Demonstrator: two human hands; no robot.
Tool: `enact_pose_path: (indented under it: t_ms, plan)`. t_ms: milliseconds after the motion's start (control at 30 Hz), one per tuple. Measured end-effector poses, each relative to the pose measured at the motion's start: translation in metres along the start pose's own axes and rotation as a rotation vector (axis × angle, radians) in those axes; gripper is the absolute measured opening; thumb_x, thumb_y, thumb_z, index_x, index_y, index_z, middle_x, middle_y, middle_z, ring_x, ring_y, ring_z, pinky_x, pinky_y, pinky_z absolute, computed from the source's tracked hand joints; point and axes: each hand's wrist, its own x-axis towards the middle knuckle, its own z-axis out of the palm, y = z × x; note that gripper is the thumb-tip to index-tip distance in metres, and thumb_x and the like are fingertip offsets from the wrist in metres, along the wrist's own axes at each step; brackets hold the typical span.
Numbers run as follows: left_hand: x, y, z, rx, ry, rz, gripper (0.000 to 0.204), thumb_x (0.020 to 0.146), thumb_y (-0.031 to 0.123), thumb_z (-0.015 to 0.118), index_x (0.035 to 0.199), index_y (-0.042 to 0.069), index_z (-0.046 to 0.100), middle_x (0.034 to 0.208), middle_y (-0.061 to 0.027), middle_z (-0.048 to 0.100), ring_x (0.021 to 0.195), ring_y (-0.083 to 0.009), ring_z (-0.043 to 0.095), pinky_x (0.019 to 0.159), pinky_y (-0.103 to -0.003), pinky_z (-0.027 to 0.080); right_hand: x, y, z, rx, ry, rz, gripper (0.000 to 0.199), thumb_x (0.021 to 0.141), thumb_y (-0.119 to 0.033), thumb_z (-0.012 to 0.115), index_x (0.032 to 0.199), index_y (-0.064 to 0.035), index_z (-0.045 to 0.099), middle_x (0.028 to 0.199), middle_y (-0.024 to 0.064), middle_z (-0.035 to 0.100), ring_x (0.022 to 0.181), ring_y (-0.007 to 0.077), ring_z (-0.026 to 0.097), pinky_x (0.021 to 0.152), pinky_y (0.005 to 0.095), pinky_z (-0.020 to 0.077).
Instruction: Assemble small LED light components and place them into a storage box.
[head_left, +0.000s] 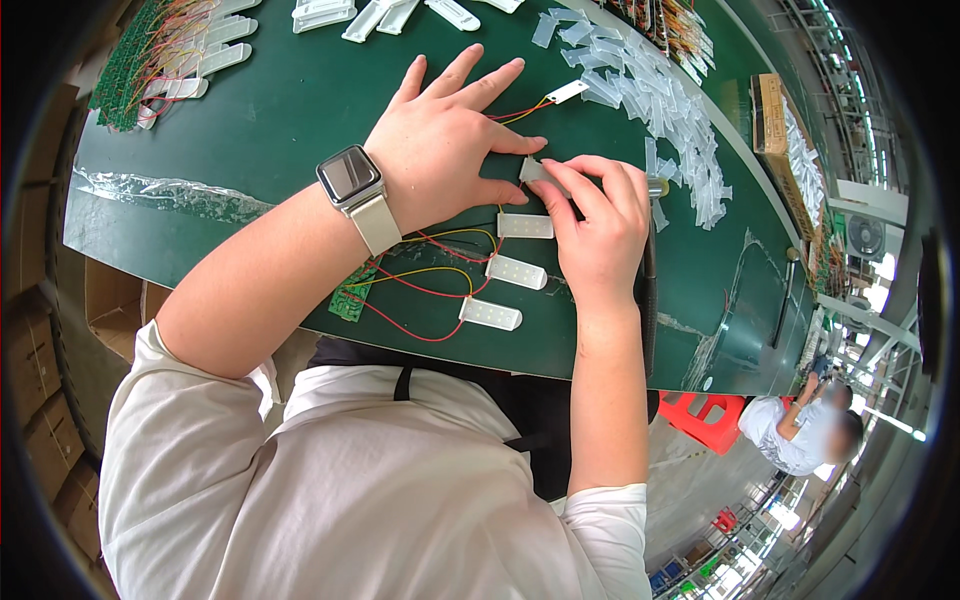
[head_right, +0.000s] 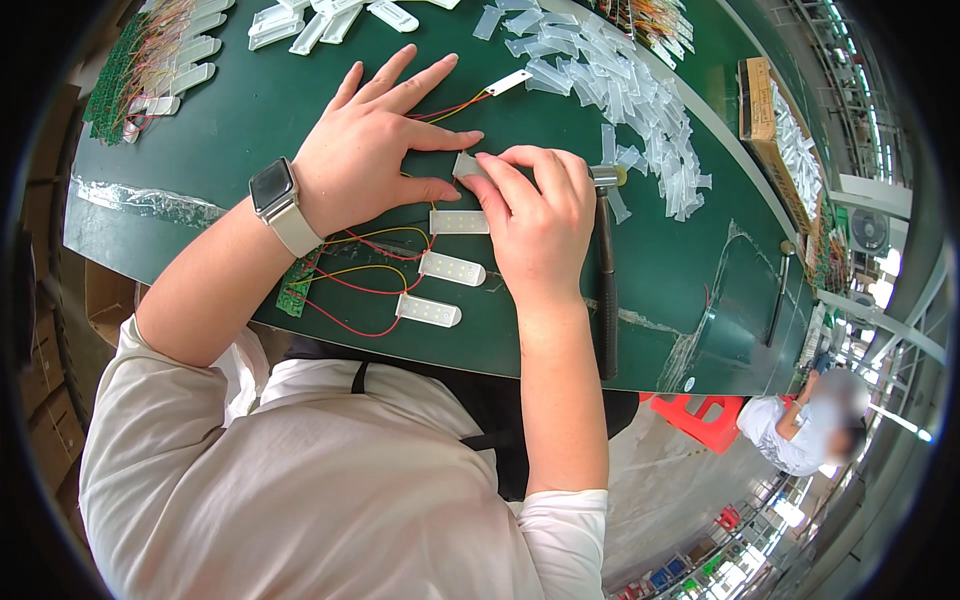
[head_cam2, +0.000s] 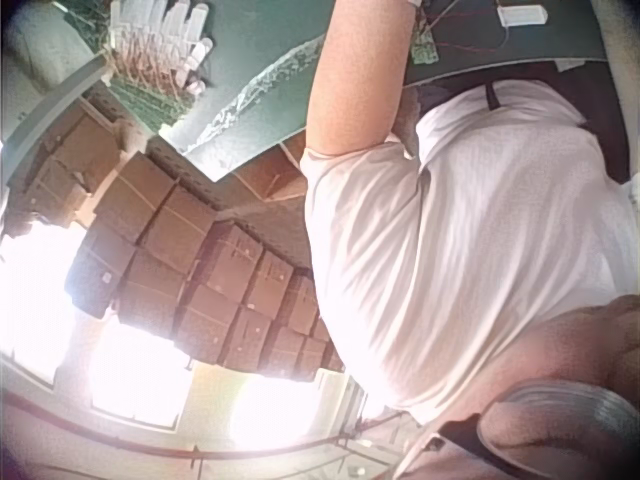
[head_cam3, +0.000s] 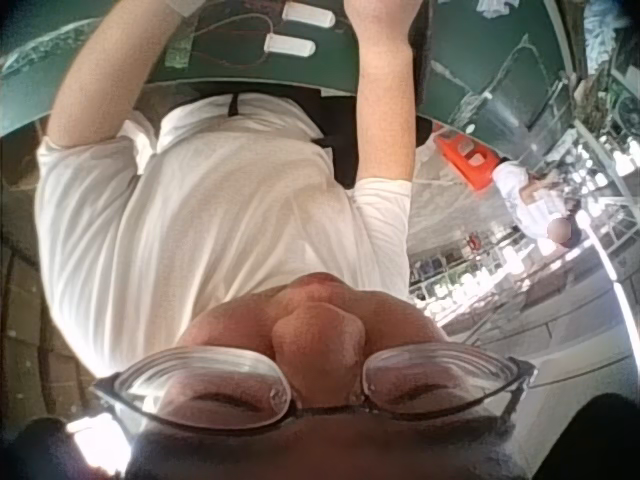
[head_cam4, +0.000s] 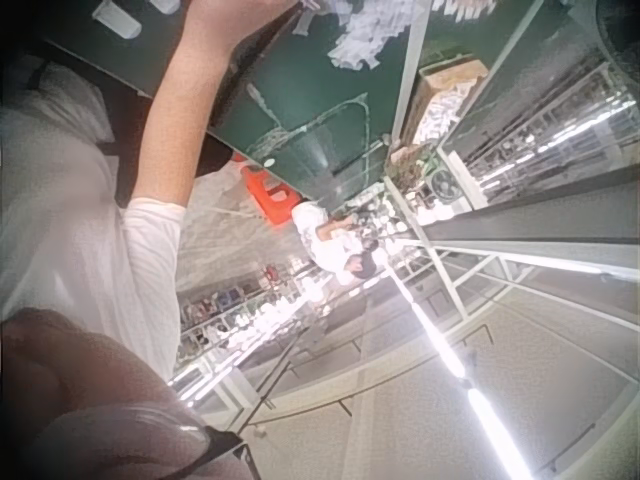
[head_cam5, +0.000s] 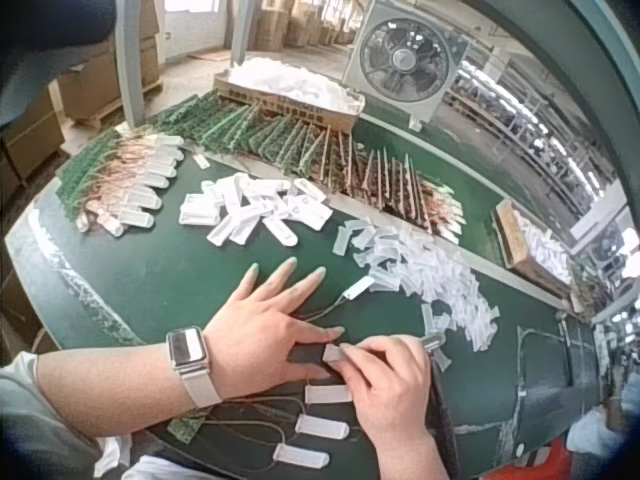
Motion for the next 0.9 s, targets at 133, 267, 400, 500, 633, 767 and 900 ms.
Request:
enact_pose_path:
  t_ms: [133,267,400,500,633,767,900]
  plan:
    - [-0.0004,-0.0006,0.0013,-0.001,0.005,0.001,0.052,0.073,0.048,0.084,0.123,0.037,0.075,0.165,-0.0054,0.033,0.152,-0.0355,0.027,0.122,-0.061,0.021,-0.0004,0.0003,0.0006,0.011,-0.005,0.009,0.023,0.071,-0.015,0.086,0.093,-0.0109,0.078,0.091,-0.0007,0.065,0.089,0.0229,0.060,0.076,0.0385,0.0491]
    - [0.0000,-0.0003,0.0013,-0.005,0.002,0.000,0.052,0.073,0.048,0.084,0.123,0.036,0.075,0.165,-0.0052,0.033,0.152,-0.0355,0.027,0.122,-0.061,0.021,-0.0004,-0.0005,-0.0004,0.040,-0.027,0.041,0.023,0.073,-0.013,0.086,0.094,-0.0109,0.078,0.093,0.0003,0.066,0.090,0.0237,0.060,0.076,0.0390,0.0495]
    - [-0.0004,-0.0013,0.0021,0.000,0.010,0.003,0.052,0.073,0.049,0.084,0.123,0.037,0.075,0.165,-0.0051,0.034,0.152,-0.0354,0.027,0.122,-0.061,0.021,0.0006,-0.0022,-0.0001,0.094,-0.039,0.066,0.023,0.073,-0.012,0.085,0.096,-0.0109,0.078,0.095,0.0008,0.066,0.091,0.0244,0.060,0.078,0.0390,0.0499]
    - [0.0002,-0.0003,0.0016,0.001,0.003,-0.003,0.052,0.073,0.049,0.084,0.123,0.037,0.075,0.165,-0.0051,0.034,0.152,-0.0355,0.027,0.122,-0.061,0.021,0.0008,-0.0017,-0.0013,0.118,-0.052,0.096,0.024,0.074,-0.012,0.085,0.097,-0.0112,0.078,0.096,0.0007,0.067,0.092,0.0246,0.060,0.080,0.0385,0.0502]
    - [0.0005,-0.0003,0.0009,0.001,-0.003,-0.006,0.052,0.073,0.049,0.084,0.123,0.037,0.075,0.165,-0.0049,0.034,0.152,-0.0356,0.027,0.122,-0.061,0.020,0.0001,0.0008,-0.0020,0.118,-0.070,0.089,0.025,0.075,-0.012,0.084,0.099,-0.0123,0.079,0.097,0.0003,0.067,0.094,0.0242,0.060,0.081,0.0386,0.0504]
    - [0.0001,0.0000,0.0005,0.011,-0.013,-0.014,0.051,0.073,0.049,0.084,0.122,0.037,0.075,0.165,-0.0048,0.034,0.153,-0.0358,0.027,0.122,-0.061,0.020,-0.0005,0.0001,-0.0024,0.129,-0.075,0.100,0.025,0.076,-0.012,0.083,0.101,-0.0130,0.080,0.098,0.0002,0.066,0.095,0.0242,0.060,0.082,0.0390,0.0506]
    - [0.0002,0.0008,0.0009,0.010,-0.010,-0.014,0.051,0.073,0.050,0.084,0.122,0.037,0.075,0.165,-0.0049,0.034,0.153,-0.0358,0.026,0.122,-0.061,0.020,-0.0025,0.0011,-0.0037,0.135,-0.083,0.113,0.025,0.076,-0.012,0.083,0.101,-0.0130,0.080,0.098,-0.0002,0.067,0.095,0.0243,0.060,0.082,0.0388,0.0507]
